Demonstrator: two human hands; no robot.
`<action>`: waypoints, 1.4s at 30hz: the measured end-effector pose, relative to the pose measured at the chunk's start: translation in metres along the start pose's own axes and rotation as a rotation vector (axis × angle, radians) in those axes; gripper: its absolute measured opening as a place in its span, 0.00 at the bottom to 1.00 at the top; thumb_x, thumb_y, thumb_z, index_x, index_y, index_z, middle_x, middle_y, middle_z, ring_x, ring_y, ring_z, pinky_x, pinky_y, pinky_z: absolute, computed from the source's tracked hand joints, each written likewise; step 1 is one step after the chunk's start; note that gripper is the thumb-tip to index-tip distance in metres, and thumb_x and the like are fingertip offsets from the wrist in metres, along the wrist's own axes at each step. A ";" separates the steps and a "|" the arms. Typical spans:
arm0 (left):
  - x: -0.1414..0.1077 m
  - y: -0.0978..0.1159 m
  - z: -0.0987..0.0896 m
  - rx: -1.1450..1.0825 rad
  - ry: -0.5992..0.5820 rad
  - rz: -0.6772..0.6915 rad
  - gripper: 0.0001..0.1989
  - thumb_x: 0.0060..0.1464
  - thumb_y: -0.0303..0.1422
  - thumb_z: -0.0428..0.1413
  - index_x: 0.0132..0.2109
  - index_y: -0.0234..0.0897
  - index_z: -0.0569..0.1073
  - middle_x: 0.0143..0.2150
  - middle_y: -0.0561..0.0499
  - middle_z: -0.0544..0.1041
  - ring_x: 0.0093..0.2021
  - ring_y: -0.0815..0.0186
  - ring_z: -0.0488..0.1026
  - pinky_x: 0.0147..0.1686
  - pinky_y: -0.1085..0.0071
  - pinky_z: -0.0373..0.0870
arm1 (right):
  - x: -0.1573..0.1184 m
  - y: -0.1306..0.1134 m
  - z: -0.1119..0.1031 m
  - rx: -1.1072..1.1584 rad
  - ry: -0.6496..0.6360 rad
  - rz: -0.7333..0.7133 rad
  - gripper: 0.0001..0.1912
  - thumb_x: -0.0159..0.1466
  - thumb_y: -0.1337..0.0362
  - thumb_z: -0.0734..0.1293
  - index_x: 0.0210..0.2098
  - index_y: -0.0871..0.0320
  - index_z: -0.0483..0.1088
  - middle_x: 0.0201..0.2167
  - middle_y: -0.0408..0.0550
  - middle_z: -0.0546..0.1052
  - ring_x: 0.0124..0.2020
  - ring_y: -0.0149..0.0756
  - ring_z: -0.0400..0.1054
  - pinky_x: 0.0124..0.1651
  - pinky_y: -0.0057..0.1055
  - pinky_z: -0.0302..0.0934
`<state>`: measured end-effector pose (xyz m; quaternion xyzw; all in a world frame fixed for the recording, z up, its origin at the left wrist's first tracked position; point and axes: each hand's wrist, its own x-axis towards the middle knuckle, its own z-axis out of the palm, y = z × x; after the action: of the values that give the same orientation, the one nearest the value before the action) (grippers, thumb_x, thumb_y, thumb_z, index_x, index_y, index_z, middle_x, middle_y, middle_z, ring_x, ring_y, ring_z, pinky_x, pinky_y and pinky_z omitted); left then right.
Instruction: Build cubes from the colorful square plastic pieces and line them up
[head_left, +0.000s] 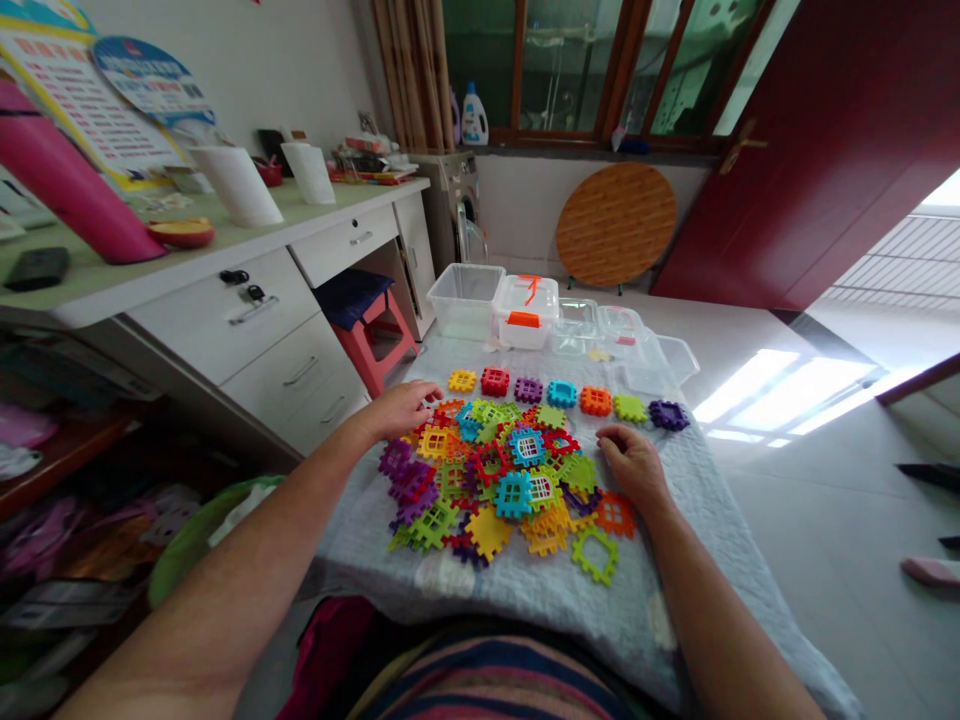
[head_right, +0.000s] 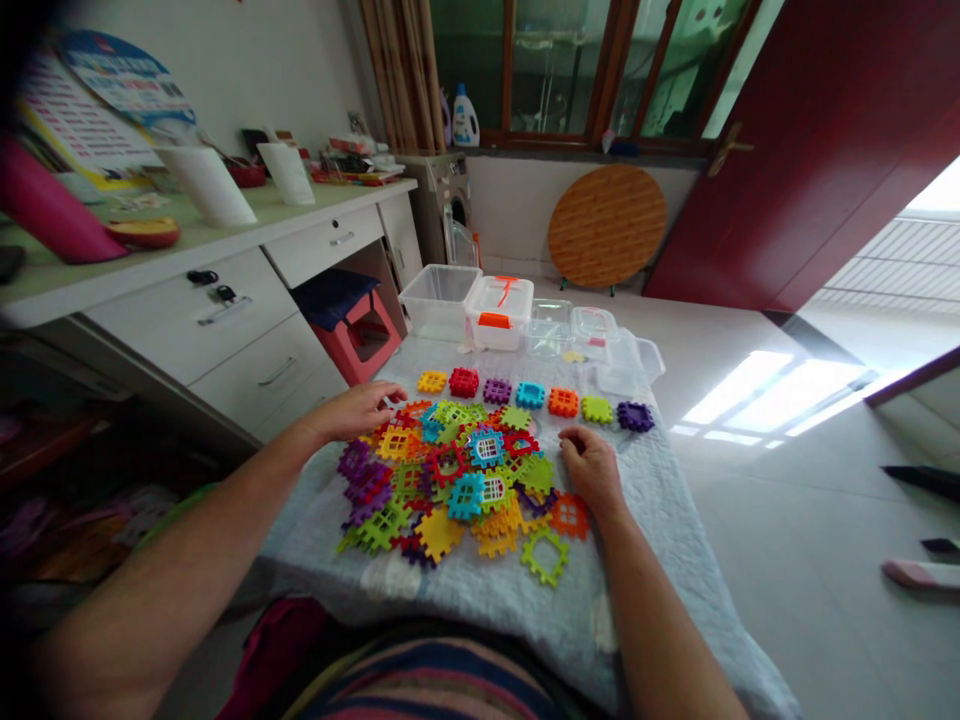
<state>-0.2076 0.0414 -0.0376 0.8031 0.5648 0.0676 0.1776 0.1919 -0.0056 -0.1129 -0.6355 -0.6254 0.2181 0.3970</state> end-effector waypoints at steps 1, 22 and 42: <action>-0.001 0.004 0.000 0.042 0.026 0.000 0.17 0.49 0.28 0.51 0.46 0.36 0.74 0.47 0.45 0.77 0.41 0.62 0.75 0.47 0.66 0.70 | 0.000 0.000 0.000 0.003 -0.003 0.003 0.14 0.56 0.57 0.62 0.33 0.58 0.75 0.25 0.45 0.76 0.27 0.37 0.65 0.34 0.33 0.60; 0.033 0.065 0.032 -0.108 0.151 -0.248 0.18 0.46 0.33 0.58 0.47 0.35 0.72 0.31 0.53 0.75 0.32 0.65 0.73 0.32 0.72 0.67 | 0.003 0.002 0.001 0.035 -0.002 0.003 0.13 0.55 0.57 0.63 0.32 0.57 0.75 0.25 0.45 0.76 0.26 0.36 0.65 0.33 0.32 0.60; -0.029 0.061 0.019 -0.047 0.002 0.140 0.34 0.43 0.39 0.66 0.58 0.42 0.68 0.62 0.43 0.68 0.64 0.53 0.63 0.63 0.57 0.57 | 0.002 -0.001 0.002 0.028 0.007 -0.003 0.13 0.55 0.57 0.62 0.31 0.57 0.74 0.24 0.44 0.75 0.26 0.36 0.65 0.33 0.32 0.60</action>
<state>-0.1586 -0.0075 -0.0301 0.8361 0.5057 0.0939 0.1908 0.1899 -0.0036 -0.1123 -0.6299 -0.6216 0.2238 0.4082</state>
